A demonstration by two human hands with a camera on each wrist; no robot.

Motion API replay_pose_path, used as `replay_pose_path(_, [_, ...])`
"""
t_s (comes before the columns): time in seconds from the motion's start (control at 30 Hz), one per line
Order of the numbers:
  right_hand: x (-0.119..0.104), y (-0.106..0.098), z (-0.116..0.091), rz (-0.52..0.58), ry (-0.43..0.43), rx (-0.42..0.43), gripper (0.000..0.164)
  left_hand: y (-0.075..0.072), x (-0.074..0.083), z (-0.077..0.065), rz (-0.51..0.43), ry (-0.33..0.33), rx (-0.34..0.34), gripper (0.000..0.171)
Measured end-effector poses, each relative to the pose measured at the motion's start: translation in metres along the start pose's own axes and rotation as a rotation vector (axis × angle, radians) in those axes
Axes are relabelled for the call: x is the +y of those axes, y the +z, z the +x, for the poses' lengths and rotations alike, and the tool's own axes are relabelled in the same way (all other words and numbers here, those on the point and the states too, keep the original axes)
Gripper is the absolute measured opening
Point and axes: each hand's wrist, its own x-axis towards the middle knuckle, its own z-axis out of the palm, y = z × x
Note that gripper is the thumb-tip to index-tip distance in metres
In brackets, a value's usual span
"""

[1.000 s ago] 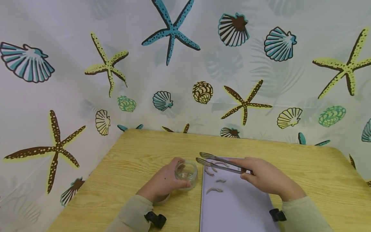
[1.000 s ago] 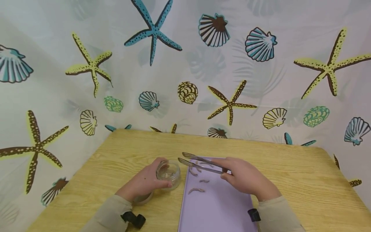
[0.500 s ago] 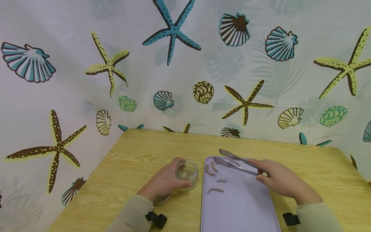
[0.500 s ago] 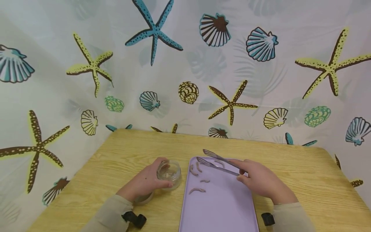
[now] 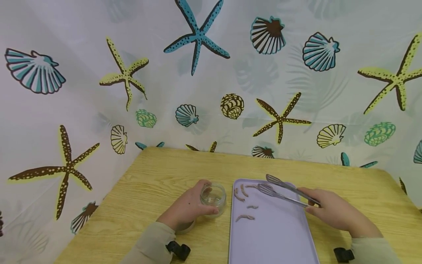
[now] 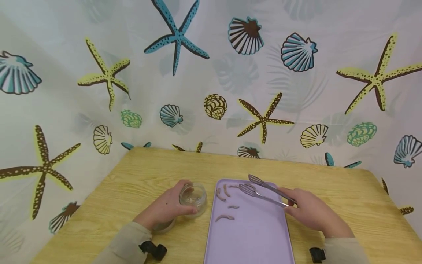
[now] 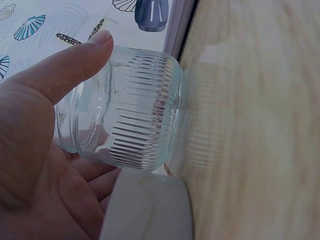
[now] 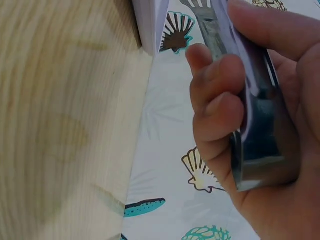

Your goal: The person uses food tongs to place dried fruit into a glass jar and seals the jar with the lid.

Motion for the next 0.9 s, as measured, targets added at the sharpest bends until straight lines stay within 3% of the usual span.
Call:
replay_pose_path(0.13, [0.008,0.001,-0.004,0.021,0.041,-0.014,0.056,0.001,0.000,0.000,0.005,-0.002,0.003,0.098])
replay_pose_path(0.37, [0.020,-0.001,-0.011,0.003,0.032,-0.013,0.055,0.002,0.002,-0.001,0.027,-0.014,0.008,0.098])
replay_pose_path(0.5, [0.025,-0.003,-0.015,0.050,0.047,-0.026,0.054,0.002,0.003,0.000,0.036,-0.022,0.008,0.097])
replay_pose_path(0.63, [0.027,-0.004,-0.017,0.118,0.064,-0.047,0.054,0.003,0.002,0.000,0.029,-0.028,0.003,0.097])
replay_pose_path(0.9, [0.026,-0.004,-0.017,0.117,0.130,-0.057,0.052,0.002,0.001,0.002,0.044,-0.030,0.010,0.097])
